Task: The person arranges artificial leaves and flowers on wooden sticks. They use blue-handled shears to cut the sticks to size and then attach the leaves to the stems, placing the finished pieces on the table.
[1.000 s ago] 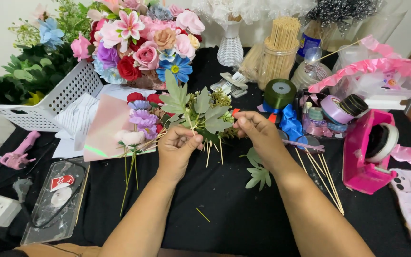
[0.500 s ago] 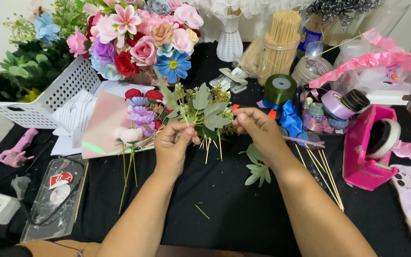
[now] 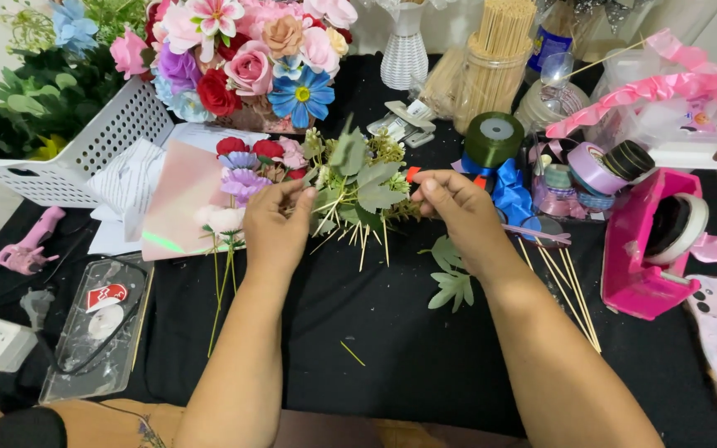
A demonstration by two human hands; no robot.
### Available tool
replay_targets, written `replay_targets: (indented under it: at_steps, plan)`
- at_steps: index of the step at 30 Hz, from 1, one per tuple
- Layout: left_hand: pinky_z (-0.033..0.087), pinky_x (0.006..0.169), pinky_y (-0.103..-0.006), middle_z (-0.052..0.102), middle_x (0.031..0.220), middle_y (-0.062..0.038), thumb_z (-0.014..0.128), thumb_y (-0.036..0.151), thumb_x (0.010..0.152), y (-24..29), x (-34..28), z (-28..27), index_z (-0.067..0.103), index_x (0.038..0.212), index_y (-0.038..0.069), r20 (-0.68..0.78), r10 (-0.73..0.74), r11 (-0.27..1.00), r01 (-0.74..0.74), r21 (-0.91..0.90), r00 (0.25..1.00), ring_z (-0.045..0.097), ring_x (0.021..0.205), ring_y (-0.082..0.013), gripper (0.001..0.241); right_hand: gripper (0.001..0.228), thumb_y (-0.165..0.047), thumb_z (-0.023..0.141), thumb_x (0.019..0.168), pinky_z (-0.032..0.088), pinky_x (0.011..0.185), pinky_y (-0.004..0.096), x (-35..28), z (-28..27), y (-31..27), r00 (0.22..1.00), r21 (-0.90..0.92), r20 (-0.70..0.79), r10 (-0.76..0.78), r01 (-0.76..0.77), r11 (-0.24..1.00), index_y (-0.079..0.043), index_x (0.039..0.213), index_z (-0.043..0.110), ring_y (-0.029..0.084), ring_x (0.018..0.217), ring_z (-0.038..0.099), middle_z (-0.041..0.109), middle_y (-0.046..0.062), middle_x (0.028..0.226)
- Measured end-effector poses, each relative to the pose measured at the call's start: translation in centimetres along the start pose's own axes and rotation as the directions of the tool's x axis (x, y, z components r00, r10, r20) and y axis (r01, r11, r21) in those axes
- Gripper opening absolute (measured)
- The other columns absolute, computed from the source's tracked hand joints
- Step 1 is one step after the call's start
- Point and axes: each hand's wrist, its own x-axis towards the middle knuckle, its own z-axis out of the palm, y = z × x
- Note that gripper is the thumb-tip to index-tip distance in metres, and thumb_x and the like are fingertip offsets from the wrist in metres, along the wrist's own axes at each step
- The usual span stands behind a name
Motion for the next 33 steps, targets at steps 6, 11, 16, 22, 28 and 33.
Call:
replay_targets:
  at_steps: [6,11,16,22,28,33]
  plan:
    - [0.032,0.108,-0.0524,0.055,0.127,-0.013,0.08,0.027,0.094,3.5,-0.3,-0.6,0.068,0.128,0.005,0.104,0.087,0.996,-0.089,0.014,0.991,0.047,0.124,-0.0413,0.041,0.031,-0.03,0.064,0.103,0.055,0.082,0.027,0.2,-0.2,0.4,1.0,0.017,-0.021,-0.008,0.008,1.0,-0.005,0.12,0.072,0.01,0.08,0.067,0.072,0.006,0.091]
    - [0.028,0.105,-0.0494,0.059,0.123,-0.005,0.087,0.035,0.083,2.3,-1.3,0.3,0.072,0.123,0.013,0.271,0.006,0.977,-0.063,0.203,0.962,0.048,0.122,-0.0322,0.049,0.031,-0.03,0.064,0.103,0.054,0.082,0.026,0.2,-0.3,0.5,1.0,-0.004,-0.018,-0.015,0.015,1.0,-0.005,0.12,0.072,0.011,0.081,0.066,0.072,0.007,0.091]
    - [0.032,0.103,-0.0512,0.059,0.125,-0.012,0.088,0.037,0.079,2.7,-1.2,-0.1,0.064,0.136,0.007,0.35,-0.088,0.955,-0.021,0.296,0.932,0.052,0.119,-0.0361,0.068,0.032,-0.031,0.065,0.102,0.054,0.082,0.027,0.1,-0.2,0.5,1.0,-0.023,-0.011,-0.02,0.02,1.0,-0.005,0.12,0.072,0.011,0.082,0.067,0.072,0.008,0.092]
    - [0.035,0.09,-0.0461,0.057,0.12,-0.007,0.076,0.036,0.092,1.8,-1.7,0.4,0.078,0.108,0.012,0.344,0.01,0.92,-0.143,0.365,0.939,0.051,0.115,-0.0347,0.029,0.03,-0.029,0.065,0.103,0.053,0.081,0.027,0.0,-0.2,0.4,1.0,-0.031,-0.001,-0.024,0.024,0.999,-0.005,0.119,0.072,0.012,0.081,0.066,0.072,0.008,0.091]
    - [0.033,0.084,-0.0442,0.055,0.118,-0.006,0.07,0.034,0.093,1.2,-2.2,1.1,0.079,0.099,0.017,0.369,-0.01,0.896,-0.156,0.417,0.929,0.049,0.11,-0.0347,0.02,0.03,-0.03,0.064,0.103,0.053,0.081,0.026,-0.2,0.0,0.0,1.0,-0.043,-0.003,-0.019,0.019,0.999,-0.006,0.118,0.072,0.011,0.081,0.066,0.072,0.007,0.091]
    - [0.031,0.083,-0.0418,0.053,0.117,-0.005,0.071,0.035,0.091,2.2,-1.9,0.9,0.078,0.098,0.016,0.389,-0.041,0.907,-0.129,0.401,0.92,0.047,0.112,-0.0344,0.021,0.027,-0.03,0.064,0.103,0.054,0.083,0.027,-0.2,0.0,-0.1,1.0,-0.068,-0.004,0.003,-0.003,0.998,-0.008,0.115,0.074,0.011,0.082,0.066,0.073,0.007,0.091]
